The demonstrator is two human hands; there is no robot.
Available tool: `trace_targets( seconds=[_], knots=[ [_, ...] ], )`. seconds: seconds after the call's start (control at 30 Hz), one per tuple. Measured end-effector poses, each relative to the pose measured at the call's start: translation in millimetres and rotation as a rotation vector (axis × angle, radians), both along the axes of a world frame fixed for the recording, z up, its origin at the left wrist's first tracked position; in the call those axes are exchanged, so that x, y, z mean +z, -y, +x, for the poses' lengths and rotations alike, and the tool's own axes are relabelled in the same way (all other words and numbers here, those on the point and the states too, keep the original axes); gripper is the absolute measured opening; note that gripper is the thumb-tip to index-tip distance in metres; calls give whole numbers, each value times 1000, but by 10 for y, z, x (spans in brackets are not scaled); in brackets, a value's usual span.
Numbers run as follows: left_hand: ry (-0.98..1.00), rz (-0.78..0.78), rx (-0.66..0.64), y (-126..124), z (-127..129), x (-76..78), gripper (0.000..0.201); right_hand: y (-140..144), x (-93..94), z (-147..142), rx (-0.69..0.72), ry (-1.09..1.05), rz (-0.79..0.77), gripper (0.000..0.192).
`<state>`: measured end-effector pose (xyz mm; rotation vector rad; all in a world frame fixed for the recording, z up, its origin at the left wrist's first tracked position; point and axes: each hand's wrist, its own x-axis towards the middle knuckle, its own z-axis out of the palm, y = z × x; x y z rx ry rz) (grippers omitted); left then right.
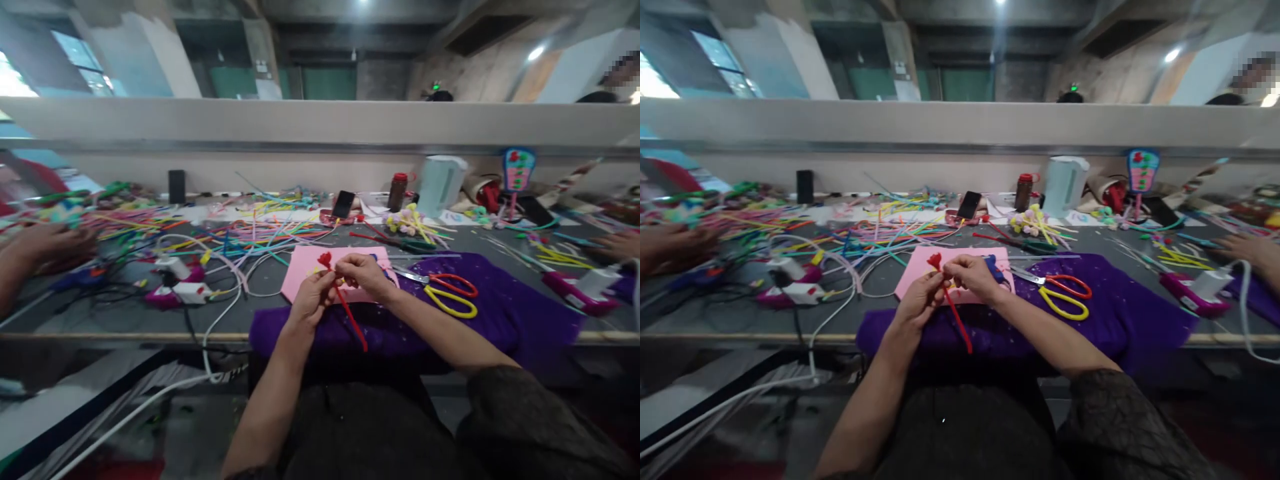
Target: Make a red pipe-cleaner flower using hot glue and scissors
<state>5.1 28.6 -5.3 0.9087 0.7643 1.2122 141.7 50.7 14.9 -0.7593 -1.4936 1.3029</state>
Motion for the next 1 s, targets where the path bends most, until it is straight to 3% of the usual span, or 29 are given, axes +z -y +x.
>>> trace_targets(
  seconds=[0.3,0.53,0.73,1.0],
  knots=[
    [24,-14,18,-9,-1,-30,24,-41,20,117,0,-61,-46,25],
    [-28,15,12,5,6,-28,24,-1,8,75,26,75,79,20],
    [-48,39,81,7,7,-32,26,-86,26,182,-29,39,-11,17],
    [-112,50,54,20,8,-15,31,-75,-9,149,20,-31,-108,21]
  ],
)
